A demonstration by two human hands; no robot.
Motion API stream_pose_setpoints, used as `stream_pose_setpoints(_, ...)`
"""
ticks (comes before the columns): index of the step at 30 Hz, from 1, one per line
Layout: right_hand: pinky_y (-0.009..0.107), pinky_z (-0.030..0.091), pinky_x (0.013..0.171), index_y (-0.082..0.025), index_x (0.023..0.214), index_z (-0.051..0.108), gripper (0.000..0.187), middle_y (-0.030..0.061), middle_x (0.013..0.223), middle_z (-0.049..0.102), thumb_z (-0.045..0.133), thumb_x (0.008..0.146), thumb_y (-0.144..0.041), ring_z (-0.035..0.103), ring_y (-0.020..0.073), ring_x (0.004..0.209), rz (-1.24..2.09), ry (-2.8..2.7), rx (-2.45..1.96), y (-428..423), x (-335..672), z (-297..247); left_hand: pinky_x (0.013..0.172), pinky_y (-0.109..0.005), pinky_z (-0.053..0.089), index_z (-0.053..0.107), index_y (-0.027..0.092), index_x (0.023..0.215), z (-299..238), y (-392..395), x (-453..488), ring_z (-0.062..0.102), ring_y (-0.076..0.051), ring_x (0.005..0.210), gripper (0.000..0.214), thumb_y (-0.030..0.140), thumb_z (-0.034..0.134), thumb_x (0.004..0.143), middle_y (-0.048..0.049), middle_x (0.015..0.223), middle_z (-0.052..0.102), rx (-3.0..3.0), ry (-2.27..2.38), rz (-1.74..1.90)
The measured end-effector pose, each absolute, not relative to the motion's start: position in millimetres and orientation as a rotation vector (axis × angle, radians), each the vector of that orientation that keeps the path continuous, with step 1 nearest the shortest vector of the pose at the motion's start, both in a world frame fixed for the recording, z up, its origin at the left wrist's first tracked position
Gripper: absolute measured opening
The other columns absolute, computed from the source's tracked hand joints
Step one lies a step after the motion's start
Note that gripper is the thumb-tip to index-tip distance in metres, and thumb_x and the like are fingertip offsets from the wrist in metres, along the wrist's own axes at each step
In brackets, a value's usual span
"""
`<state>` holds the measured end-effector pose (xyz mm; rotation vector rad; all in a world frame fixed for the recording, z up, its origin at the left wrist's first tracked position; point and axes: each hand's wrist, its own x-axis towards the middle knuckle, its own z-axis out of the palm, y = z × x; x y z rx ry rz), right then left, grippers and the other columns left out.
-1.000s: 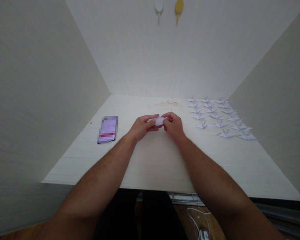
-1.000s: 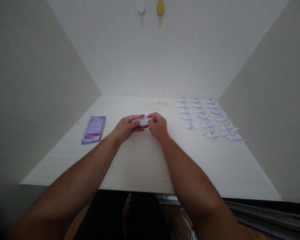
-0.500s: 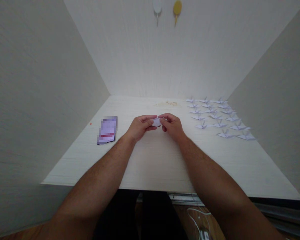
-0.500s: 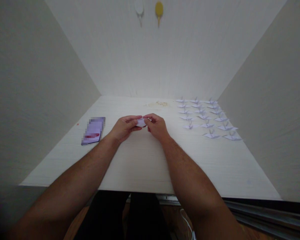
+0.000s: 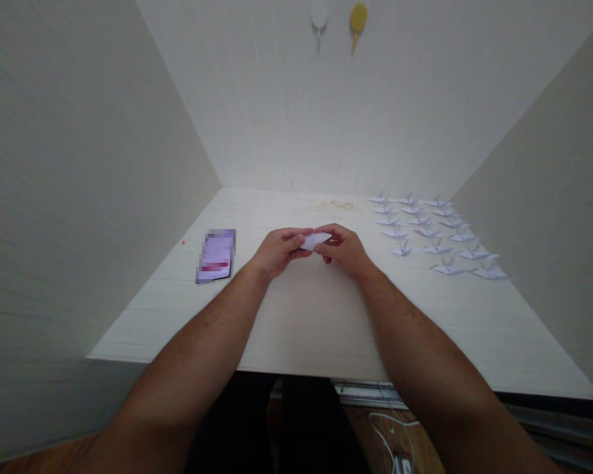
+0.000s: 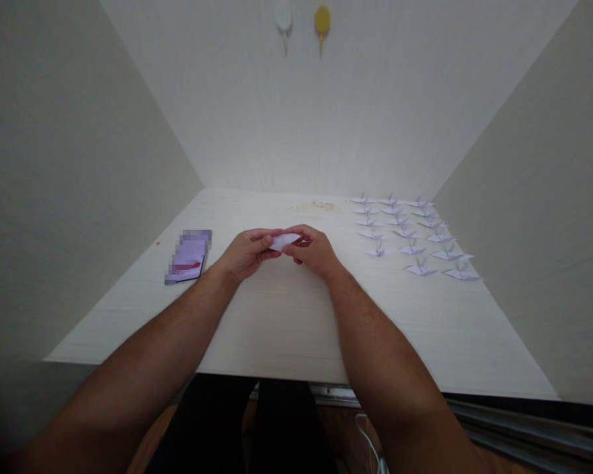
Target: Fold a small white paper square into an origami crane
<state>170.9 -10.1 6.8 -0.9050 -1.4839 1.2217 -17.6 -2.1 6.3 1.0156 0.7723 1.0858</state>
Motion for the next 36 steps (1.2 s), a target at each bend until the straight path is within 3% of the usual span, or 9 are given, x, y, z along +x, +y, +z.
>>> stream_pose_setpoints(6,0.020,0.037,0.042,-0.020,0.094,0.064,0.026,-0.0072,0.056,0.061,0.071,0.070,-0.029,0.050,0.0079,0.042,1.169,-1.454,-0.984,-10.1,168.6,6.9,0.079,-0.034,0.061,0.076,0.012,0.095,7.8,-3.4,-16.5,0.070,-0.019,0.088,0.043,0.034,0.089,0.061,-0.0125,0.105,0.073,1.020,0.792,1.082)
stream_pose_setpoints(20,0.021,0.038,0.042,-0.020,0.090,0.062,0.026,-0.0072,0.058,0.061,0.070,0.067,-0.029,0.050,0.0074,0.042,1.192,-1.389,-0.961,-7.3,168.5,1.5,0.081,-0.037,0.060,0.072,0.012,0.090,5.9,-3.7,-13.6,0.069,-0.016,0.081,0.034,0.019,0.085,0.059,-0.0065,0.091,0.072,1.044,0.810,1.081)
stream_pose_setpoints(27,0.021,0.036,0.043,-0.019,0.087,0.062,0.024,-0.0075,0.049,0.057,0.072,0.067,-0.030,0.048,0.0084,0.041,1.216,-1.354,-0.991,-7.6,167.7,-0.2,0.074,-0.030,0.060,0.064,0.014,0.120,8.2,-5.5,-9.7,0.072,-0.017,0.080,0.063,0.009,0.079,0.060,-0.0103,0.097,0.074,1.016,0.803,1.074)
stream_pose_setpoints(32,0.022,0.038,0.043,-0.018,0.082,0.062,0.021,-0.0059,0.049,0.059,0.071,0.067,-0.030,0.049,0.0090,0.042,1.162,-1.369,-1.064,-9.8,165.3,2.0,0.065,-0.026,0.059,0.070,0.009,0.101,4.8,-4.7,-8.1,0.073,-0.018,0.073,0.040,0.020,0.082,0.064,-0.0111,0.091,0.074,1.034,0.874,1.041)
stream_pose_setpoints(36,0.021,0.037,0.043,-0.018,0.080,0.062,0.021,-0.0061,0.048,0.058,0.072,0.066,-0.030,0.049,0.0090,0.042,1.098,-1.357,-1.097,-11.8,162.8,4.9,0.063,-0.027,0.059,0.070,0.011,0.101,3.2,-3.9,-7.4,0.073,-0.020,0.072,0.040,0.033,0.082,0.069,-0.0113,0.090,0.074,1.036,0.870,1.055)
